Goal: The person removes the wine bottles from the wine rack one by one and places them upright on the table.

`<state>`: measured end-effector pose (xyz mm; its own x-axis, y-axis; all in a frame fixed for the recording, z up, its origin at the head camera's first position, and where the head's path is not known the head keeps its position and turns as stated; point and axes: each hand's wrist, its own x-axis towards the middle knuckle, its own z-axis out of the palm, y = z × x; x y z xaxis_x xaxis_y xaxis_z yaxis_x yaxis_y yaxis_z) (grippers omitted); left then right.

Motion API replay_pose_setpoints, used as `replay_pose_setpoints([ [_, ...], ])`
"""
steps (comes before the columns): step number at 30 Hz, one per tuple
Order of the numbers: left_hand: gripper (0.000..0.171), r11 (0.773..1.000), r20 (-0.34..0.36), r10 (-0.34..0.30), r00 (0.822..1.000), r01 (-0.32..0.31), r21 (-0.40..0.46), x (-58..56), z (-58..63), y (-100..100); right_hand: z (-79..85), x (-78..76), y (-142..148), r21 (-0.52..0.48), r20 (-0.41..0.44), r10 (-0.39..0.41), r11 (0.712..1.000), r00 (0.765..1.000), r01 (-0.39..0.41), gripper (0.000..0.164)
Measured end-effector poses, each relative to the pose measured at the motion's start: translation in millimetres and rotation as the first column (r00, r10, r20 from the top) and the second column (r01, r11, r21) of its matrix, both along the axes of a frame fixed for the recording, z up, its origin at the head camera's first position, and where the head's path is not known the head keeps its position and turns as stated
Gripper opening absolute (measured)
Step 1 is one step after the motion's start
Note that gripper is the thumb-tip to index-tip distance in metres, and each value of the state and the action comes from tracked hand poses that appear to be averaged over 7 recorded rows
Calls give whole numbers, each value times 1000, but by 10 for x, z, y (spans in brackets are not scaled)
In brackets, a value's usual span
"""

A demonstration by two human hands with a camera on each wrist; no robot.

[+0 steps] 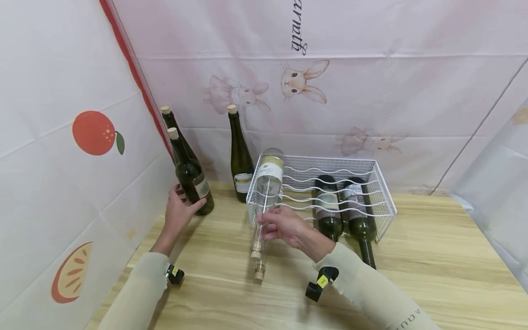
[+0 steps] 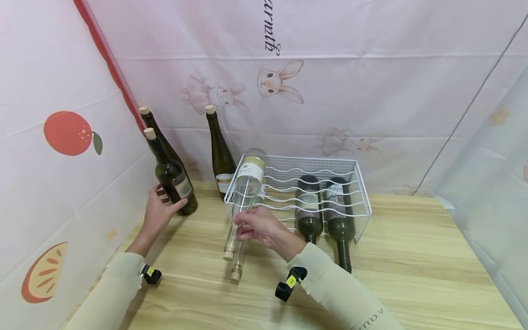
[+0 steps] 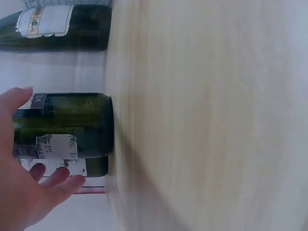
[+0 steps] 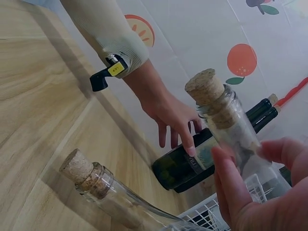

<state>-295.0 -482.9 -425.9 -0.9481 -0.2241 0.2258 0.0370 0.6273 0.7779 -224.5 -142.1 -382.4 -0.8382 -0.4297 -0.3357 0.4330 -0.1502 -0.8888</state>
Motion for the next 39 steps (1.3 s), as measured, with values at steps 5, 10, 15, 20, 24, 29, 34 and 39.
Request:
replay_pose_setpoints([
  [5, 106, 1000, 9, 5, 1000, -5, -27, 49, -6, -25, -13, -20, -29, 28, 7, -23, 999, 1000, 23, 18],
  [10, 106, 998, 10, 8, 1000, -8, -55, 99, -1, -44, -19, -23, -47, 42, 14, -7, 999, 1000, 7, 19],
  [15, 101, 999, -43, 9, 999, -11, -46, 140, 29, -45, -39, -21, -58, 25, 12, 25, 999, 1000, -25, 16],
  [20, 91, 999, -177, 38, 983, -38, 0, 175, 65, -16, -56, -14, -36, 3, 7, 54, 999, 999, -54, 17],
  [24, 84, 998, -269, 52, 962, -56, -6, 199, 92, 7, -57, 2, -24, 10, -7, 62, 998, 998, -62, 19],
  [29, 80, 999, -367, 35, 930, -41, -8, 243, 146, 69, -55, 28, 0, 31, -31, 61, 998, 998, -60, 14],
  [34, 83, 999, -518, -52, 854, 40, -35, 273, 220, 166, -68, 57, 63, 49, -76, 80, 996, 994, -76, 12],
  [39, 79, 983, -596, -171, 784, 98, -153, 259, 282, 263, -69, 77, 162, 42, -87, 71, 997, 994, -67, 17],
])
